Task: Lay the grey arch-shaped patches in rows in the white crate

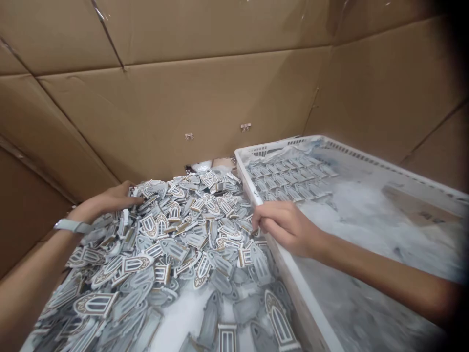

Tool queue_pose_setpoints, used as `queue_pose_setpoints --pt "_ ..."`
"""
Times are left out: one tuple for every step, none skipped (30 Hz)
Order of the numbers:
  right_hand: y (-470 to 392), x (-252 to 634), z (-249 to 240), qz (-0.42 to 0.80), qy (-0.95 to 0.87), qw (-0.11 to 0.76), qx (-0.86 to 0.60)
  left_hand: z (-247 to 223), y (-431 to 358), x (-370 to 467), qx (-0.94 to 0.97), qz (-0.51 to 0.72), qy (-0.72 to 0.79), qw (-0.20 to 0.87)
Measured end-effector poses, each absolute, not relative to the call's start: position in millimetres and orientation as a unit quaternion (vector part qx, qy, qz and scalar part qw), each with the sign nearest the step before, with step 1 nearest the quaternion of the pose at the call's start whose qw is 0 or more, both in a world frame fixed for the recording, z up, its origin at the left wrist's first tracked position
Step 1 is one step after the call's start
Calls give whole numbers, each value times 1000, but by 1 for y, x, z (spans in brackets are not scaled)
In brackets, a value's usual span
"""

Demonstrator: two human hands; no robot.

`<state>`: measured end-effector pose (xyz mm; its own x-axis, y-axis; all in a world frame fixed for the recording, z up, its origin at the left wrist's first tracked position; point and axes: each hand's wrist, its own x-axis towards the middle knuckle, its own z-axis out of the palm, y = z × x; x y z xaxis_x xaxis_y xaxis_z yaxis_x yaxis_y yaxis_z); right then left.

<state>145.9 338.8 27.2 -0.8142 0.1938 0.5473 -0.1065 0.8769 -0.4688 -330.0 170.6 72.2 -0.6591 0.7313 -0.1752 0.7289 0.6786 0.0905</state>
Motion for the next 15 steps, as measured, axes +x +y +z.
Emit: queue_pose_setpoints --pt "339 146 27 245 -921 303 -25 71 171 -329 392 11 915 90" --pt "339 145 27 243 -921 303 -25 70 171 -327 384 16 919 83" --pt "339 145 27 242 -922 302 -26 70 170 -325 378 21 923 77" --pt "339 145 26 242 -922 301 -26 70 169 -322 374 26 924 73" --pt "340 145 26 241 -922 302 -26 71 168 -319 372 31 925 70" --pt "340 145 26 241 -922 302 -26 73 166 -315 372 37 925 68" --pt "340 144 26 239 -922 302 -26 75 165 -313 373 43 924 68" --pt "341 144 25 238 -923 302 -28 77 163 -311 375 49 923 67" --pt "341 144 25 237 -923 301 -30 79 162 -310 377 56 922 65" --pt "341 144 25 237 -923 300 -33 82 161 -310 379 62 921 62" --pt "342 144 25 238 -923 299 -36 84 160 -311 381 66 920 57" --pt "342 145 25 239 -924 297 -39 86 159 -313 383 70 920 49" --pt "342 145 25 240 -924 295 -42 88 158 -315 387 80 918 39" --pt "342 145 26 240 -925 293 -43 91 157 -318 393 108 913 36" --pt "342 145 26 240 -925 291 -45 94 156 -320 402 151 902 39"
